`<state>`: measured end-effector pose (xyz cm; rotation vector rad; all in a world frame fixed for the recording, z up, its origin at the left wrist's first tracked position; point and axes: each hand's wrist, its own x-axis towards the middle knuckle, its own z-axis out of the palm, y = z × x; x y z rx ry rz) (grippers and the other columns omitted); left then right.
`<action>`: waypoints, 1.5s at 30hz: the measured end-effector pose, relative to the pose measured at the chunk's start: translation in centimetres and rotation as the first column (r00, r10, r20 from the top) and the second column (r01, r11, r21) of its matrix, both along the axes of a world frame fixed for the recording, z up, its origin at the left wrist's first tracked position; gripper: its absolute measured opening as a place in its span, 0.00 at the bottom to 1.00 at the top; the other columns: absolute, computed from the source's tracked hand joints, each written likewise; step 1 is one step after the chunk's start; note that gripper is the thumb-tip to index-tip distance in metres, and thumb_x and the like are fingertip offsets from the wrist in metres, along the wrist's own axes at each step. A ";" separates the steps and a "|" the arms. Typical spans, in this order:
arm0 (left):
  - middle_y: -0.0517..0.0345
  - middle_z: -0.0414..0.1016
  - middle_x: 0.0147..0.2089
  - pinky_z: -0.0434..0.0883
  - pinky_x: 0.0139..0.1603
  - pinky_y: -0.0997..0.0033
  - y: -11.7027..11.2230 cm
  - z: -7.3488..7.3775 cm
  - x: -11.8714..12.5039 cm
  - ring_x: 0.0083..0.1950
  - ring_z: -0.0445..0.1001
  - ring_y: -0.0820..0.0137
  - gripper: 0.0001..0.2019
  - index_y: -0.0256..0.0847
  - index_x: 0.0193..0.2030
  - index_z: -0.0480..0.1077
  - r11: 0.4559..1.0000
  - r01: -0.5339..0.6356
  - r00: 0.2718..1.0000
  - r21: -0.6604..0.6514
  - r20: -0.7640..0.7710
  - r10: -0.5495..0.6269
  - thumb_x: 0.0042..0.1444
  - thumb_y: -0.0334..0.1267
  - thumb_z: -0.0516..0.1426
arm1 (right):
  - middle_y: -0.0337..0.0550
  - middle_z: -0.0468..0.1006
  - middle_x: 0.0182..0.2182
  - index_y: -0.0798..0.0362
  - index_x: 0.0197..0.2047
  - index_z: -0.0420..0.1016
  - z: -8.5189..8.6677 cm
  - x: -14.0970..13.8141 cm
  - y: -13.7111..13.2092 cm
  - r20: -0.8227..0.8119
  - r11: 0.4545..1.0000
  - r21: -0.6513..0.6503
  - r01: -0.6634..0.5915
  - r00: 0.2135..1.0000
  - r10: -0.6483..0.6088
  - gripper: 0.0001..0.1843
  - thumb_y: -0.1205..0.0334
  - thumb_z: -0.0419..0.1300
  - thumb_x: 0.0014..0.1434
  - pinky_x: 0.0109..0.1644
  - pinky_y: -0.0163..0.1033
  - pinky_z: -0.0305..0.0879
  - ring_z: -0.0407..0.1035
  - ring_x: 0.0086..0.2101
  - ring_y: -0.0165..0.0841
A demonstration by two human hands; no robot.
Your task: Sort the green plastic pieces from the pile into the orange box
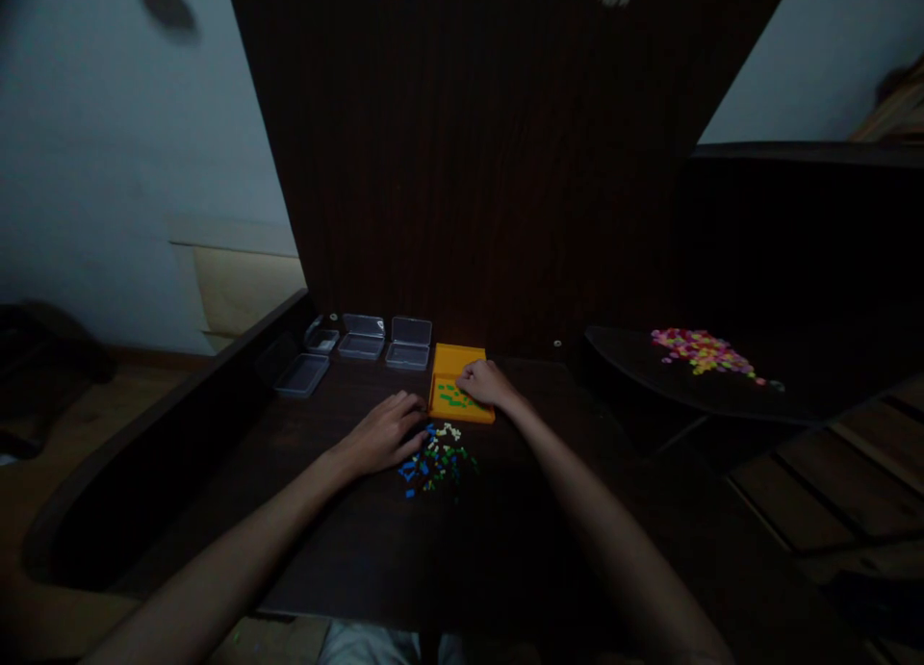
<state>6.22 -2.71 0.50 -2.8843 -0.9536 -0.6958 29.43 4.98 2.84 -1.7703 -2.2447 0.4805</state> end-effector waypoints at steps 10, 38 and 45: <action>0.48 0.69 0.48 0.69 0.49 0.59 0.0 -0.1 -0.1 0.47 0.68 0.61 0.09 0.37 0.44 0.71 1.000 0.010 0.999 0.008 -0.043 -0.010 0.64 0.39 0.53 | 0.41 0.76 0.23 0.59 0.28 0.79 0.4 -1.3 1.2 0.157 0.996 -0.091 0.014 0.988 0.000 0.11 0.64 0.57 0.54 0.23 0.30 0.51 0.65 0.23 0.26; 0.49 0.68 0.46 0.69 0.50 0.60 0.2 -0.3 -0.2 0.47 0.67 0.61 0.09 0.38 0.45 0.72 1.000 0.023 0.995 -0.012 -0.096 -0.024 0.64 0.35 0.51 | 0.47 0.82 0.40 0.50 0.43 0.81 0.9 -0.7 -1.8 0.341 0.999 0.038 -0.019 0.940 0.005 0.15 0.64 0.53 0.60 0.39 0.33 0.63 0.75 0.41 0.37; 0.49 0.68 0.46 0.69 0.52 0.58 0.2 -0.5 -0.3 0.47 0.67 0.61 0.09 0.38 0.45 0.72 1.000 0.026 0.996 -0.017 -0.085 -0.028 0.64 0.35 0.51 | 0.49 0.81 0.45 0.50 0.47 0.81 0.7 -0.9 -1.8 0.336 0.999 0.038 -0.016 0.942 0.002 0.17 0.63 0.53 0.60 0.44 0.36 0.66 0.75 0.44 0.40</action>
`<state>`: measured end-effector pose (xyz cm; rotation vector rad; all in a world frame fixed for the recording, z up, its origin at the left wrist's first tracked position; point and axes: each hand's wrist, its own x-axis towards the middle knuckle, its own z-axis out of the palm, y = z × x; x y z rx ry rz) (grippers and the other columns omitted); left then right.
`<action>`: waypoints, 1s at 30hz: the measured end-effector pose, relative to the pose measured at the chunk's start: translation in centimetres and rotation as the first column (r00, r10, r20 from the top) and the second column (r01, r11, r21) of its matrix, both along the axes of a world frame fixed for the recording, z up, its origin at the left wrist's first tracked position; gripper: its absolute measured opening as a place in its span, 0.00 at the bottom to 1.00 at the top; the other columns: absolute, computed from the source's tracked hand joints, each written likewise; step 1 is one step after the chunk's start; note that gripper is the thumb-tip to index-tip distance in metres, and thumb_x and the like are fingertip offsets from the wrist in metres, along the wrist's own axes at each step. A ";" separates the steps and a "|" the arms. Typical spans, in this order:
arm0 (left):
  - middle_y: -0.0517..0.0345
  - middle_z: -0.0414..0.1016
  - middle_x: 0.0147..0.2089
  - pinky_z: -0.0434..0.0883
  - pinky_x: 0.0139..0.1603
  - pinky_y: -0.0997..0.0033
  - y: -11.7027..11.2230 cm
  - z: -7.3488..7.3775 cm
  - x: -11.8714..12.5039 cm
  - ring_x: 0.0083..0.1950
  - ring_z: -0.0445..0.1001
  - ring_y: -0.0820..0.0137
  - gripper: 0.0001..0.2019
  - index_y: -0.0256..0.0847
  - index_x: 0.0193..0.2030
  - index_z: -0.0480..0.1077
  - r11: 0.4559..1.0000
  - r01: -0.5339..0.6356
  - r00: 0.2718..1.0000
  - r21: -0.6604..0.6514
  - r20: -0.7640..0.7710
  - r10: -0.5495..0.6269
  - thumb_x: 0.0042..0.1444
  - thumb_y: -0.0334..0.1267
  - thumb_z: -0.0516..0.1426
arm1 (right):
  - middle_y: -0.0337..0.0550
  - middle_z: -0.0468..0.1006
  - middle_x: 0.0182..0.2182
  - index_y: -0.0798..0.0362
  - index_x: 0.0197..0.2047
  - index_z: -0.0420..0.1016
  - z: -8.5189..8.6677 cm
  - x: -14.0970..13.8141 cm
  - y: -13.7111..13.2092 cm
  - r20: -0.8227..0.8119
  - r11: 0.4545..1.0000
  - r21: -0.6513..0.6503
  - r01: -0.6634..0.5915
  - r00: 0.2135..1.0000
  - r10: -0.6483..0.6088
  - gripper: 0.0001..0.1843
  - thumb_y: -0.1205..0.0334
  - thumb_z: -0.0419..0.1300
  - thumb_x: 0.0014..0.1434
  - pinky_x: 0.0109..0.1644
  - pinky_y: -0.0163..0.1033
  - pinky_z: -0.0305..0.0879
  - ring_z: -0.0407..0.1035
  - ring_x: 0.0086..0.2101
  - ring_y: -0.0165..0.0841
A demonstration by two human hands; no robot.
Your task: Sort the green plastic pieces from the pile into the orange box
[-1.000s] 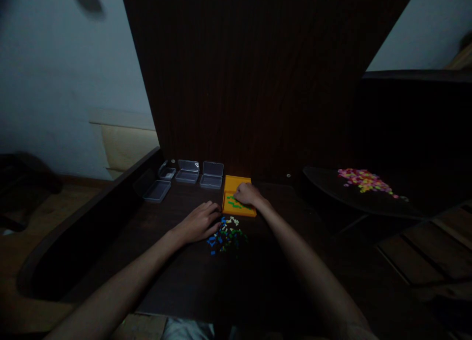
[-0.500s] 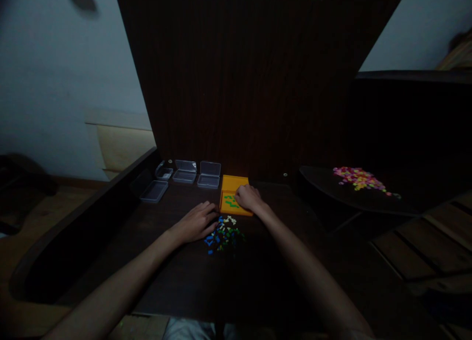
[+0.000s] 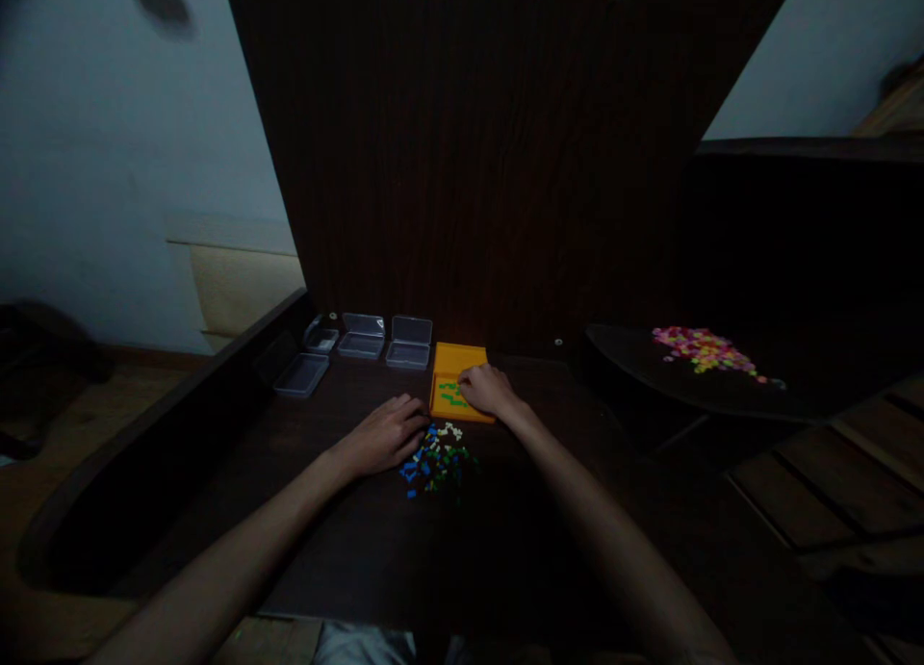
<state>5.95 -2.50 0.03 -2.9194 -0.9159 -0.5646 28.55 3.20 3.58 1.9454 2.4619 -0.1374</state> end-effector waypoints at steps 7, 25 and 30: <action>0.49 0.68 0.46 0.68 0.52 0.58 -0.1 0.1 0.1 0.48 0.67 0.61 0.08 0.39 0.45 0.71 1.000 -0.002 1.000 0.001 -0.006 0.002 0.64 0.35 0.52 | 0.46 0.81 0.48 0.48 0.51 0.79 -0.5 0.3 0.1 -0.041 0.998 0.028 -0.052 0.998 0.053 0.19 0.64 0.54 0.60 0.49 0.36 0.66 0.74 0.47 0.39; 0.49 0.68 0.45 0.68 0.50 0.59 -0.1 0.1 0.1 0.47 0.67 0.61 0.08 0.38 0.44 0.71 1.000 0.006 1.000 0.003 -0.025 -0.006 0.64 0.35 0.52 | 0.47 0.82 0.45 0.51 0.51 0.79 -1.3 0.6 0.4 -0.071 0.997 0.035 -0.075 0.995 0.077 0.19 0.64 0.53 0.59 0.47 0.36 0.66 0.75 0.45 0.39; 0.50 0.68 0.46 0.68 0.51 0.60 -0.1 0.2 0.1 0.48 0.66 0.61 0.09 0.38 0.45 0.71 1.000 -0.008 0.998 -0.006 -0.060 0.008 0.64 0.36 0.51 | 0.45 0.82 0.46 0.50 0.51 0.79 -1.7 0.9 0.4 -0.083 0.997 0.037 -0.074 0.994 0.077 0.19 0.64 0.54 0.59 0.47 0.35 0.66 0.75 0.44 0.37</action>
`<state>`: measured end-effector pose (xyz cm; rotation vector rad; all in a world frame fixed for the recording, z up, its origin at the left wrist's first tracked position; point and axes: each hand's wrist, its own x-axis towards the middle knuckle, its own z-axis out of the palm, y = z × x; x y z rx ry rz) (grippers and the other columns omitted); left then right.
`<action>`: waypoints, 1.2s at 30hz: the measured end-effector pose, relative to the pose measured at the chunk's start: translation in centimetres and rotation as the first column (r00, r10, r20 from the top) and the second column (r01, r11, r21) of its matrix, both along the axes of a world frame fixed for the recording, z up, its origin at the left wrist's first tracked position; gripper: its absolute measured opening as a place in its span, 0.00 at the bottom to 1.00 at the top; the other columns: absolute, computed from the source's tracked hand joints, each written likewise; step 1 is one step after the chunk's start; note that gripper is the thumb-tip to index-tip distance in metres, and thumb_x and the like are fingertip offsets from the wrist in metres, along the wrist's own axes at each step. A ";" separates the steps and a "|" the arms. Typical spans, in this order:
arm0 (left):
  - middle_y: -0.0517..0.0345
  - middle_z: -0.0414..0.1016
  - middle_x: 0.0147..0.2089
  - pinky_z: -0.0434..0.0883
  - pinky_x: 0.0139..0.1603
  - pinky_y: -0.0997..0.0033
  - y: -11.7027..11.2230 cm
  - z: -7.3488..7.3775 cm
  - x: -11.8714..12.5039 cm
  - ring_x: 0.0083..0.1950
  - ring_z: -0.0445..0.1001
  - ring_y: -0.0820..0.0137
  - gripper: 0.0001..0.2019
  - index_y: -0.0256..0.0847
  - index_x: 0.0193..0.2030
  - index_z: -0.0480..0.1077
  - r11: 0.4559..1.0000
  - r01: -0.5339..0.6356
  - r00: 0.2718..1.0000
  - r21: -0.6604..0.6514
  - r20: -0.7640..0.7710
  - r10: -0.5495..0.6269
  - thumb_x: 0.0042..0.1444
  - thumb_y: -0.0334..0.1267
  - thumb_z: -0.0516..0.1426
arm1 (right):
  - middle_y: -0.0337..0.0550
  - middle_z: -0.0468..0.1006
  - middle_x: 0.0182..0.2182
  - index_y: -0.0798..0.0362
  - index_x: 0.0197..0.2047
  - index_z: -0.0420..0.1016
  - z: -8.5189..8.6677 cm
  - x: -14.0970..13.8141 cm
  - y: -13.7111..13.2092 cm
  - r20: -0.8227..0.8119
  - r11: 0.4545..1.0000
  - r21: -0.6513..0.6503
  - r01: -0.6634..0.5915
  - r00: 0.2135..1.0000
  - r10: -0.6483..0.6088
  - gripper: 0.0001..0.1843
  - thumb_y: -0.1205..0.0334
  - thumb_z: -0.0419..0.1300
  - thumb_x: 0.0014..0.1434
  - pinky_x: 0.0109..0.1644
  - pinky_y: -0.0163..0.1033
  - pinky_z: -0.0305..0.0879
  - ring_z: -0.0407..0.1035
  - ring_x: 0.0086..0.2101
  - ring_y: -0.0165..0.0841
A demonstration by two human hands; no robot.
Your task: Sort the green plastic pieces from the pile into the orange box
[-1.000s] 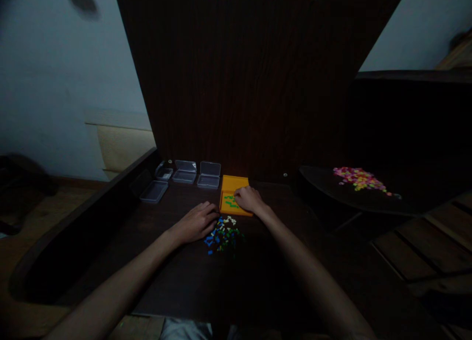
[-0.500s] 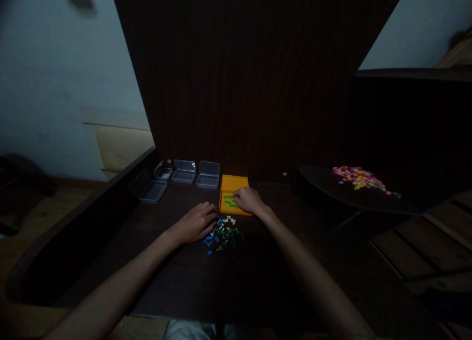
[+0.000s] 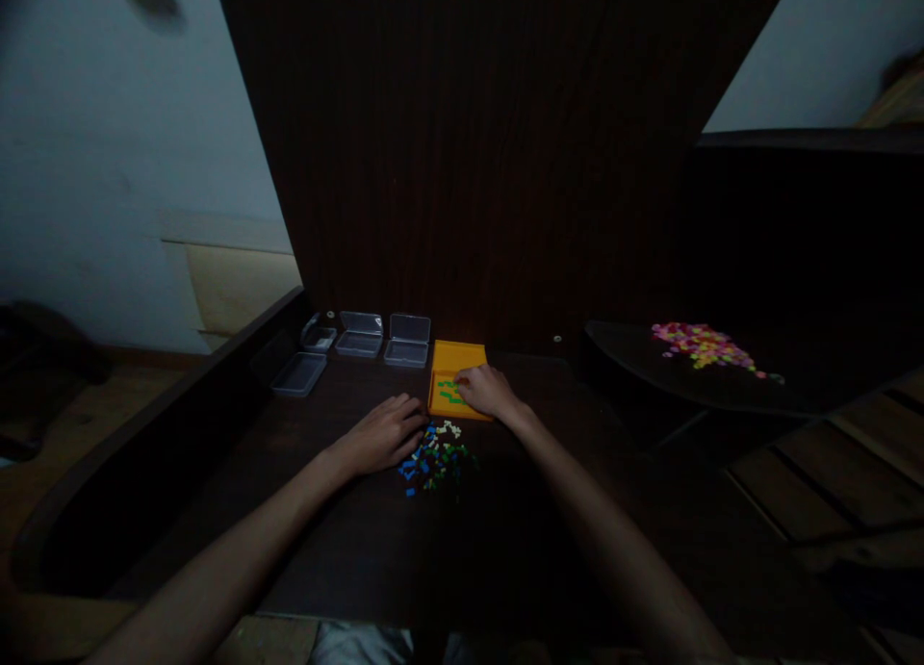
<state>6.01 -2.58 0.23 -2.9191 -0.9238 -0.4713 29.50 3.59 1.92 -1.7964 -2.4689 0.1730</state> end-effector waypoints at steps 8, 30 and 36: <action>0.50 0.68 0.47 0.67 0.51 0.61 0.0 -0.2 0.0 0.48 0.66 0.62 0.10 0.38 0.47 0.71 1.000 0.002 1.000 -0.011 0.005 -0.002 0.65 0.36 0.51 | 0.45 0.83 0.40 0.50 0.47 0.81 -0.1 -0.2 -0.7 -0.060 0.998 0.020 -0.061 0.996 0.062 0.17 0.65 0.54 0.59 0.41 0.34 0.65 0.76 0.39 0.37; 0.49 0.68 0.47 0.68 0.53 0.59 0.1 -0.3 0.0 0.49 0.67 0.62 0.10 0.38 0.48 0.71 1.000 0.009 1.000 -0.010 0.004 -0.009 0.65 0.36 0.51 | 0.43 0.83 0.32 0.52 0.44 0.82 -1.0 2.4 -1.3 -0.195 0.997 0.066 -0.029 0.980 0.042 0.17 0.65 0.54 0.57 0.35 0.32 0.63 0.74 0.31 0.33; 0.49 0.68 0.48 0.68 0.54 0.59 0.0 -0.2 0.0 0.49 0.67 0.62 0.11 0.38 0.48 0.71 1.000 0.019 1.000 -0.024 0.012 -0.019 0.65 0.36 0.50 | 0.42 0.80 0.29 0.53 0.43 0.81 -1.2 3.2 -2.6 -0.328 0.990 0.136 -0.045 0.941 0.087 0.17 0.65 0.53 0.57 0.34 0.33 0.62 0.70 0.27 0.32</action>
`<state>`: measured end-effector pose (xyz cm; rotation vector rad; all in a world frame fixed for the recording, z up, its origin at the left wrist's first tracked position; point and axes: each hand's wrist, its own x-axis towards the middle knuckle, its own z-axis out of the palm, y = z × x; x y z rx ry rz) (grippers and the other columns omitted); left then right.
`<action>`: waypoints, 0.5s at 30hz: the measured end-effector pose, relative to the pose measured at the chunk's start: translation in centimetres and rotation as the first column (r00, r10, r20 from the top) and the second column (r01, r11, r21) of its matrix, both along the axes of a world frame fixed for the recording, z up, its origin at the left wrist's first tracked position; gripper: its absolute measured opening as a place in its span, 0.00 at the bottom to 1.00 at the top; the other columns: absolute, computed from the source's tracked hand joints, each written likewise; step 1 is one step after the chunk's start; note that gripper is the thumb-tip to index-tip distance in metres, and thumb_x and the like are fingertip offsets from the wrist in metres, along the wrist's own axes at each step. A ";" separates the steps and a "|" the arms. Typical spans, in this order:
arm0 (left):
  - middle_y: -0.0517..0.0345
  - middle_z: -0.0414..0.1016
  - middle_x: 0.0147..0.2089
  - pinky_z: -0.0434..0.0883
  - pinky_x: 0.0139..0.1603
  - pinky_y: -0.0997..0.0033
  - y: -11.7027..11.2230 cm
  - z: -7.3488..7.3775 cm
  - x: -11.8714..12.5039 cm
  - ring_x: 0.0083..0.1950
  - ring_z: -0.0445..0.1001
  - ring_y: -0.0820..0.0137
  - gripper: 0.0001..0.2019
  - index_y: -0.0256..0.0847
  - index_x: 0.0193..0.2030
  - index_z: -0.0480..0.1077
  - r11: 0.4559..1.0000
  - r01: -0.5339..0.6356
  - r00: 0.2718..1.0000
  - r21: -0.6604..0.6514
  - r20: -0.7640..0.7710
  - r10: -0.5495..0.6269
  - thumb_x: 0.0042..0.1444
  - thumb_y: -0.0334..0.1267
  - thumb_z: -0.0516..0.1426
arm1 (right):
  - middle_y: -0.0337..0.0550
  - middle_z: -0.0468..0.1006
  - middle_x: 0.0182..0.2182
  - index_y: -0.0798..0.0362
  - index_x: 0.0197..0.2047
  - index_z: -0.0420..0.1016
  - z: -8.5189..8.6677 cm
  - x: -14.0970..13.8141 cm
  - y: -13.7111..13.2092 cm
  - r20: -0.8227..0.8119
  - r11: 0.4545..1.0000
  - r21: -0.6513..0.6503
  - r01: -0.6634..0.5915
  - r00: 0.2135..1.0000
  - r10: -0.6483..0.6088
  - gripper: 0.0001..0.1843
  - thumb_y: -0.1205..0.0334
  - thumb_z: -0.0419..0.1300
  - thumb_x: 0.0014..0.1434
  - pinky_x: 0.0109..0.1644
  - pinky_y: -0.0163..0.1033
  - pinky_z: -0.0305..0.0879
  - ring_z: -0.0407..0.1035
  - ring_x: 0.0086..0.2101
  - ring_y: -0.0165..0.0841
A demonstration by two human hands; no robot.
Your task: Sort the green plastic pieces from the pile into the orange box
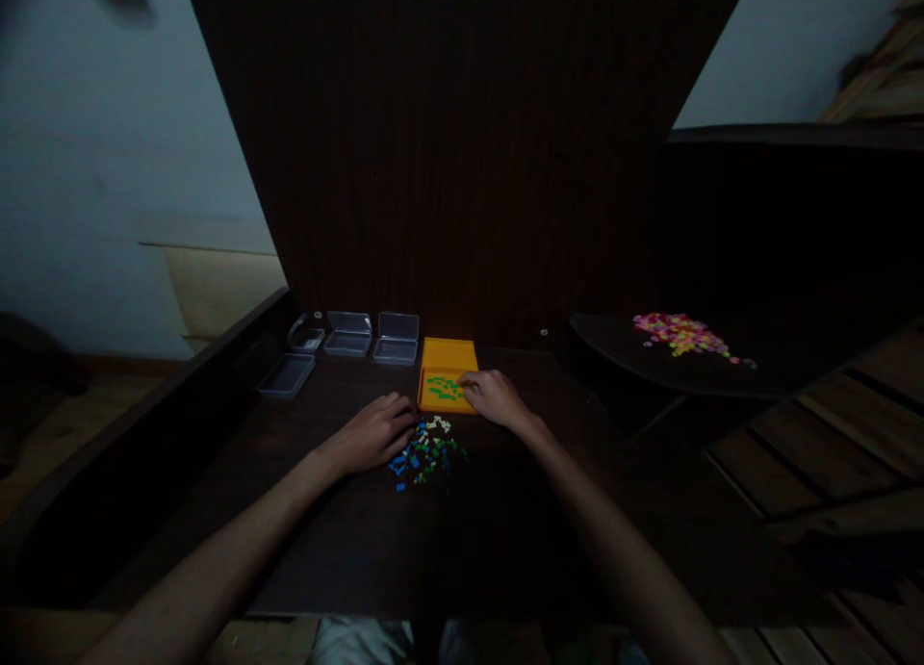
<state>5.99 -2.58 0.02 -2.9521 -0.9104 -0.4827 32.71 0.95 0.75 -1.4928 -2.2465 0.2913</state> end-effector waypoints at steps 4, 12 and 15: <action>0.49 0.68 0.48 0.68 0.53 0.59 0.0 0.2 0.0 0.49 0.67 0.62 0.11 0.38 0.48 0.71 1.000 0.001 1.000 0.005 -0.017 -0.001 0.65 0.36 0.50 | 0.41 0.74 0.26 0.56 0.45 0.79 -1.0 0.6 -1.9 -0.191 1.000 0.029 -0.007 0.981 0.012 0.17 0.61 0.53 0.58 0.30 0.33 0.60 0.65 0.25 0.30; 0.49 0.68 0.46 0.68 0.52 0.60 0.0 0.0 0.0 0.47 0.67 0.62 0.12 0.38 0.48 0.71 1.000 0.005 1.000 -0.004 -0.015 -0.005 0.65 0.36 0.49 | 0.34 0.67 0.22 0.55 0.38 0.77 -1.5 2.1 -6.7 -0.319 0.948 -0.251 -0.197 0.941 0.112 0.13 0.54 0.60 0.56 0.26 0.31 0.55 0.58 0.22 0.26; 0.49 0.68 0.46 0.68 0.52 0.59 -0.1 -0.1 0.1 0.47 0.67 0.62 0.12 0.38 0.49 0.71 1.000 0.000 1.000 -0.011 -0.006 0.000 0.65 0.35 0.49 | 0.36 0.70 0.24 0.53 0.41 0.77 -1.3 2.5 -7.5 -0.329 0.920 -0.300 -0.252 0.933 0.148 0.15 0.51 0.62 0.56 0.28 0.32 0.58 0.61 0.25 0.27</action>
